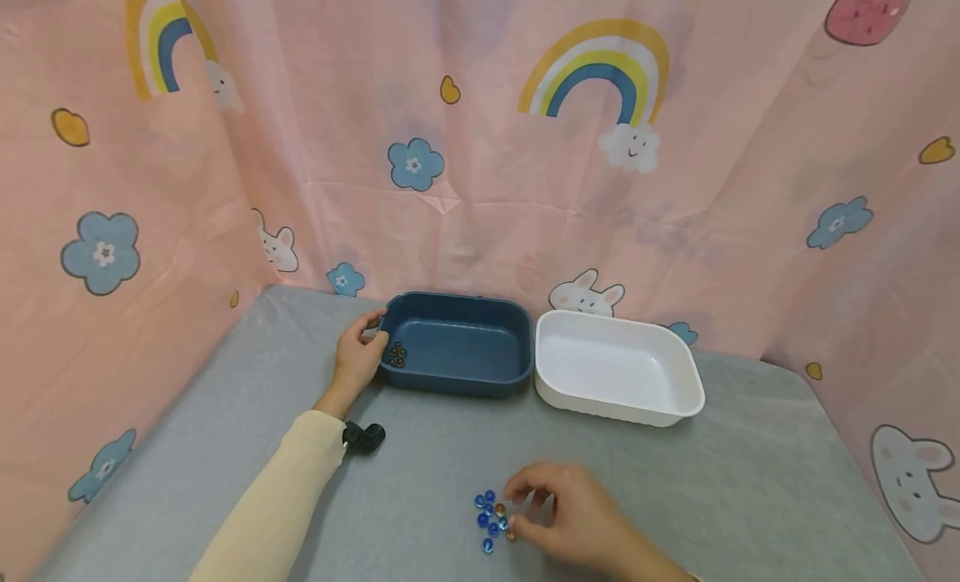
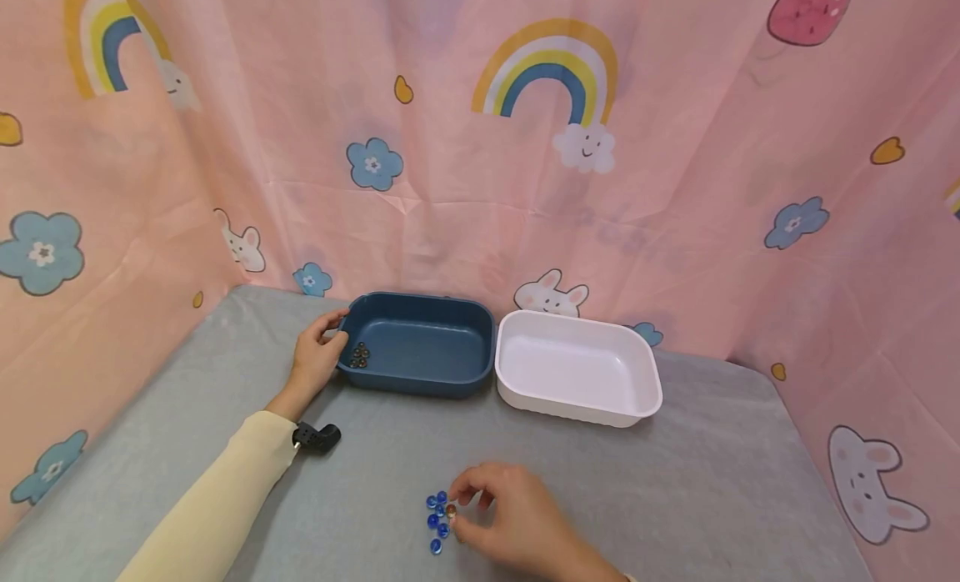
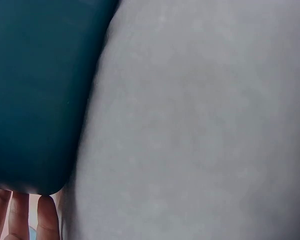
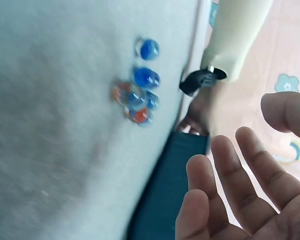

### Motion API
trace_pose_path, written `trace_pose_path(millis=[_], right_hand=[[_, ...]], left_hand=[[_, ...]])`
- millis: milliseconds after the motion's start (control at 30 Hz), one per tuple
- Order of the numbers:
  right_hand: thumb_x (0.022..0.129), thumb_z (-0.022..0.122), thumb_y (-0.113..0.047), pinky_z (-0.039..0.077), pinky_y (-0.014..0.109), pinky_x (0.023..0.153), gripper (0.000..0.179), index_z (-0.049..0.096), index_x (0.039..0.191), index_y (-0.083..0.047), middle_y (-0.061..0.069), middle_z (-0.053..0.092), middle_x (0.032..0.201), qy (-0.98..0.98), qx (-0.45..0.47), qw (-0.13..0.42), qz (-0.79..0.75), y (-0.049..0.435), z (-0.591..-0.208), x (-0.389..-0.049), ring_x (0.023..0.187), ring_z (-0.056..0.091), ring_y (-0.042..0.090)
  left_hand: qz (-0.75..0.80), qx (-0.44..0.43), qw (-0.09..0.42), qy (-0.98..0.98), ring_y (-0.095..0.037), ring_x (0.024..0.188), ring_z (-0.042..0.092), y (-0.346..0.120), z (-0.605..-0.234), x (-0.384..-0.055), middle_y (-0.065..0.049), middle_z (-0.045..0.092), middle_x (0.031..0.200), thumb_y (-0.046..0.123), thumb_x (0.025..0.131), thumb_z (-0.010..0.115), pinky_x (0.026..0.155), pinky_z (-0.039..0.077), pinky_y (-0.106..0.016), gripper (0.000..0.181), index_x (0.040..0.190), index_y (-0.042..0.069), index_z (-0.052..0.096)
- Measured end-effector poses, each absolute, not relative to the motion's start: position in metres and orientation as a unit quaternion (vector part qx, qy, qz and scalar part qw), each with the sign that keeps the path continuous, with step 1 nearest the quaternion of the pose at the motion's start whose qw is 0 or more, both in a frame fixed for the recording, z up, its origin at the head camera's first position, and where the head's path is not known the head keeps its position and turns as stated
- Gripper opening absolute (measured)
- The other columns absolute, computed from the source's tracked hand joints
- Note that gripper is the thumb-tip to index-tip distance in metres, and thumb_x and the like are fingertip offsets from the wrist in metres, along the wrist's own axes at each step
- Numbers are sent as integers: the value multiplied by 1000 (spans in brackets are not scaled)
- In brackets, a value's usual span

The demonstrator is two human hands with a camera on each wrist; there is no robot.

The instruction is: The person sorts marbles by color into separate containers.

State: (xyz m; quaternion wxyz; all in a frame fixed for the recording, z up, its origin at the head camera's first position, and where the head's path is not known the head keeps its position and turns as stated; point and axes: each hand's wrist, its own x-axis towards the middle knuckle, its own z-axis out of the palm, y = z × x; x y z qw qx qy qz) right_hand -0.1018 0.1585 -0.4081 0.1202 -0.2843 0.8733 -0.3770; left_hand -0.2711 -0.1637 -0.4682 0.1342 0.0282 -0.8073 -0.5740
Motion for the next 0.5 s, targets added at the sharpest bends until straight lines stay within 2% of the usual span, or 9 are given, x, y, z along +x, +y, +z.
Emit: trace_pose_path(millis=[167,500], right_hand=[[81,75,-29,50,22,66,17,71,96,-22,-12,69,91,879,-262,157,-367,159,-415,-98,76,58,1],[80,75,-26,46,19,62,11,70,89,-25,-18,65,84,888,-250,167,-348,160,-431,-95,71,54,-1]], left_hand=[[-575,27,136,-806,-10,64,48,-165,-468,-271,-13,59,128,11,91,53,56,41,-24,42,132,15,59],[-576,23,139,-806,-11,65,48,-164,-470,-272,-14,58,127,12,91,53,56,41,-25,42,132,15,58]])
